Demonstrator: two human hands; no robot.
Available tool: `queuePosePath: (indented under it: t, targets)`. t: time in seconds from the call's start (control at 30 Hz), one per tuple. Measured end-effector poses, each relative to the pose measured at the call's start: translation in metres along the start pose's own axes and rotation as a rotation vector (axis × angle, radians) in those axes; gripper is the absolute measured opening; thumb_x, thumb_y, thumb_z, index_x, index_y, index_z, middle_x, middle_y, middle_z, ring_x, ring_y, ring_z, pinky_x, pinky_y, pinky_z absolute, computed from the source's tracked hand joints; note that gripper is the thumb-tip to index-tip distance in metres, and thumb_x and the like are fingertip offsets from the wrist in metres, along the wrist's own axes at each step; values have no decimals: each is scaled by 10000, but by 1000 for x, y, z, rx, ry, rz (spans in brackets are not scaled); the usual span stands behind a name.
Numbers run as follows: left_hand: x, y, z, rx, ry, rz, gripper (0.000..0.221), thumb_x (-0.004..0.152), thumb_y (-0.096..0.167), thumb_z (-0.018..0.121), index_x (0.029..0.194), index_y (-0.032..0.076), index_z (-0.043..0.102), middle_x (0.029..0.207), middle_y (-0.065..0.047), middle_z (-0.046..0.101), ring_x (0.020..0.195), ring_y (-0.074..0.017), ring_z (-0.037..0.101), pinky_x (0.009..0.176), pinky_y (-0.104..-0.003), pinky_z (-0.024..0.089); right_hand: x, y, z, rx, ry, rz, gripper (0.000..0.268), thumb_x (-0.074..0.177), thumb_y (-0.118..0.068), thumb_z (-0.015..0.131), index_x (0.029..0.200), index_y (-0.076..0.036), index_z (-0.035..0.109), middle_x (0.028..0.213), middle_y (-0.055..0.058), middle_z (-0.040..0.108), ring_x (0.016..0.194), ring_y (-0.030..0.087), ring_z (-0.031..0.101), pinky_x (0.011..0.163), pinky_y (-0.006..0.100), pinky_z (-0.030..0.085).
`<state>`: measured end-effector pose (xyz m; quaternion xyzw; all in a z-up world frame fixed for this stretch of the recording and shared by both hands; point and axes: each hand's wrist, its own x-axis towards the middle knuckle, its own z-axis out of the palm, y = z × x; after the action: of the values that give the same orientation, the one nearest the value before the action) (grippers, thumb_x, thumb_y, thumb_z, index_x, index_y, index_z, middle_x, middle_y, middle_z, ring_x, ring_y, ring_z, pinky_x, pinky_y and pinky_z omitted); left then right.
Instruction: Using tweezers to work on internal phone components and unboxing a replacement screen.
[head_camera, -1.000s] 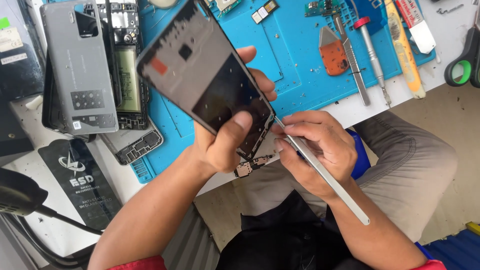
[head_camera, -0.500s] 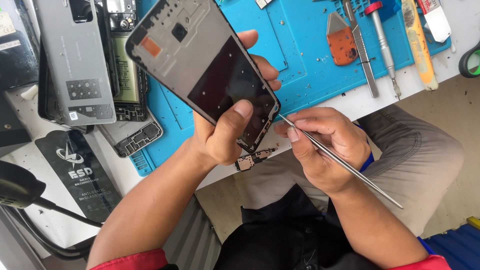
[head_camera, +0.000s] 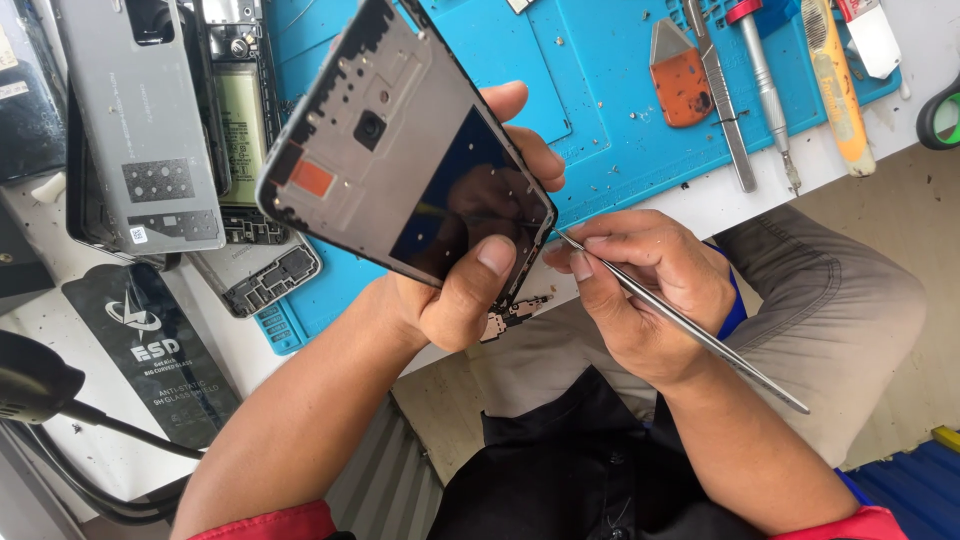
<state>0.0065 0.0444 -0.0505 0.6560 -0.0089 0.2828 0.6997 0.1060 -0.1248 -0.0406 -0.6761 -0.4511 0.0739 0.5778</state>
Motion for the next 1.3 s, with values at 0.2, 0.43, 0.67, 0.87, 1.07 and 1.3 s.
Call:
queuePosePath:
  t: [0.2, 0.43, 0.67, 0.87, 1.07, 1.3]
  targets:
    - [1, 4, 0, 80, -24, 24, 674, 1014, 402, 556, 1561, 59, 361, 1261, -125, 649, 1214, -242, 669, 1097, -428, 578, -1, 3, 4, -77, 34, -52, 118, 1021, -96, 627, 961, -30, 550, 1006, 220, 719, 803, 284, 789, 702, 316, 632]
    - [2, 7, 0, 102, -32, -5, 680, 1004, 411, 543, 1555, 55, 362, 1286, -93, 641, 1147, -216, 670, 1081, -411, 566, 0, 3, 4, -135, 39, -70, 128, 1012, -106, 626, 947, -14, 566, 999, 234, 724, 841, 303, 766, 743, 349, 613]
    - [-1, 1, 3, -14, 1, -18, 674, 1026, 405, 564, 1574, 78, 346, 1295, -114, 620, 1087, -214, 643, 951, -378, 580, -2, 4, 7, -180, 36, -138, 134, 1006, -73, 621, 940, 30, 565, 1001, 277, 710, 874, 345, 754, 758, 376, 611]
    - [-1, 0, 8, -97, 73, -19, 672, 1053, 416, 571, 1575, 62, 339, 1290, -109, 621, 1165, -242, 639, 1054, -431, 571, -6, 3, 6, -135, 64, -18, 163, 1000, -137, 642, 935, -8, 568, 1002, 221, 718, 864, 304, 759, 726, 333, 591]
    - [0, -2, 7, -49, 39, 3, 657, 1053, 384, 557, 1573, 53, 329, 1273, -136, 620, 1167, -248, 640, 1059, -430, 576, -4, 1, 8, -175, 54, -29, 148, 1001, -108, 644, 918, -15, 565, 991, 205, 722, 854, 286, 752, 709, 324, 577]
    - [9, 10, 12, -168, 171, -150, 639, 1007, 376, 554, 1504, 7, 398, 1157, -123, 660, 1042, -240, 659, 909, -387, 576, -5, 6, 10, -230, 54, -120, 172, 1013, -104, 615, 914, 23, 553, 985, 259, 711, 858, 330, 743, 752, 371, 592]
